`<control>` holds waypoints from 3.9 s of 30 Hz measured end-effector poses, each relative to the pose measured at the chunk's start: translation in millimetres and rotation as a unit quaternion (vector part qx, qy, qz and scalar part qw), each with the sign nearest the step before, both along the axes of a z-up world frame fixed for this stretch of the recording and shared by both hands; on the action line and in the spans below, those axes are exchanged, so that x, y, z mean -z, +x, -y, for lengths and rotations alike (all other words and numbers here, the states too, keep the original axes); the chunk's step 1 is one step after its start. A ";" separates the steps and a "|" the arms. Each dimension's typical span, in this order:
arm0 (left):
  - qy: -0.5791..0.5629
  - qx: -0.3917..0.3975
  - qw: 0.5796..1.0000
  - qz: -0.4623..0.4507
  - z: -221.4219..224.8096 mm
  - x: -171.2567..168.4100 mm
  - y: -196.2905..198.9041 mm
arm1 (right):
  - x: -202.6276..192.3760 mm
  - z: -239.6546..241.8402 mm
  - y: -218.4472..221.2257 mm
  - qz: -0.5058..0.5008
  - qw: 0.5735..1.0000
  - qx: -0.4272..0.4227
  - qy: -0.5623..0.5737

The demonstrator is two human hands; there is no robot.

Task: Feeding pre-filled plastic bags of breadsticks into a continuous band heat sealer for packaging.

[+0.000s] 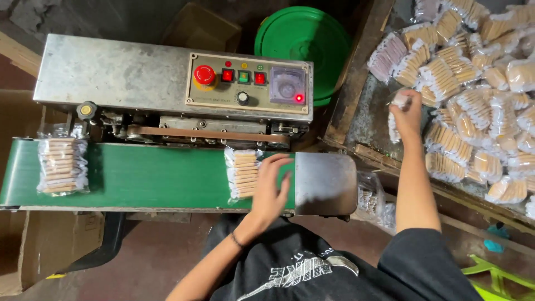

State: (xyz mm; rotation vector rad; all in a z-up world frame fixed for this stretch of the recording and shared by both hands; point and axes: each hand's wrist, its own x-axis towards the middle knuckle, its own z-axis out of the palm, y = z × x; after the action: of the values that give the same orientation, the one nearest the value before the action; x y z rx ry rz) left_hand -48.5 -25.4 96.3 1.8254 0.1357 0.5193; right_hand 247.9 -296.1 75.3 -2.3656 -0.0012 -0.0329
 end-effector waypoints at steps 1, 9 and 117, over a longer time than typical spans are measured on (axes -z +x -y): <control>0.001 0.004 1.000 0.000 12.1 1.4 13.4 | 12.4 10.6 1.7 0.000 1.000 0.004 0.001; -0.079 0.137 0.987 0.037 108.2 -9.4 91.1 | -28.2 -89.7 -153.6 0.210 0.850 0.070 0.478; 0.054 -0.043 0.995 0.071 21.5 -15.5 -49.4 | 38.1 39.4 75.7 -0.126 0.960 -0.169 -0.186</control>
State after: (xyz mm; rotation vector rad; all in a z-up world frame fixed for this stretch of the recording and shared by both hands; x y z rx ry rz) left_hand -97.9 -46.8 111.8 1.8873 0.0914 0.7282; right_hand 323.5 -335.5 37.2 -2.6933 -0.3123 0.4717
